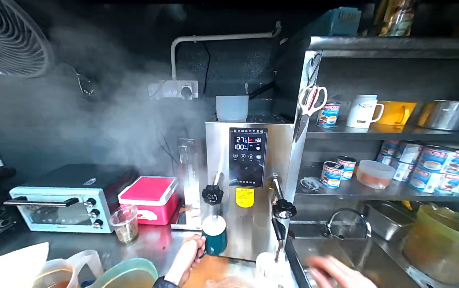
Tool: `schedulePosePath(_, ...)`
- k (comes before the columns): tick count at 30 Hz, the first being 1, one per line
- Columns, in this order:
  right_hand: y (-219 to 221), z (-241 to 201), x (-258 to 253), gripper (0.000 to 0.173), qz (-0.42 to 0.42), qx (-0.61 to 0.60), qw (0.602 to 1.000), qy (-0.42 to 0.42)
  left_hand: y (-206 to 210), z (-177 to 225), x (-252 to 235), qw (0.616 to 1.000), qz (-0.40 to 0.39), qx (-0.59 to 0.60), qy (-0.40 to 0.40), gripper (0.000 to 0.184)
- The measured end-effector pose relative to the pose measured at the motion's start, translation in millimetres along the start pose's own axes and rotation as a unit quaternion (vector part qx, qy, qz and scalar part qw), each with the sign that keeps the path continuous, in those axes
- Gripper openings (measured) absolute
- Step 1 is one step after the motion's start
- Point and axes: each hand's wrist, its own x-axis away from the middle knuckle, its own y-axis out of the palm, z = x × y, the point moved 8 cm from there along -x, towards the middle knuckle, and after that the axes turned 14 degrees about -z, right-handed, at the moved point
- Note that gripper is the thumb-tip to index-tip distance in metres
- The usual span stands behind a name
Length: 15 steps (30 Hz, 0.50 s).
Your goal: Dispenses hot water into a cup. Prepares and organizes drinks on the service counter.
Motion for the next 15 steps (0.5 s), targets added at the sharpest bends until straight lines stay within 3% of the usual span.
schedulePosePath(3,-16,-87,-78,0.024,0.073,0.060,0.979,-0.179,0,3,10,1.000,0.003,0.004,-0.005,0.027)
schedulePosePath(5,-21,-129,-111,0.025,0.089,0.099,0.958,-0.253,0,4,16,1.000,0.002,0.011,-0.005,0.026)
schedulePosePath(9,-19,-173,-152,0.030,-0.006,0.139,0.959,-0.247,-1,4,16,1.000,0.003,0.019,0.001,0.026)
schedulePosePath(15,3,-182,-197,0.031,-0.150,0.256,0.936,-0.188,0,2,8,1.000,0.004,0.023,-0.002,0.025)
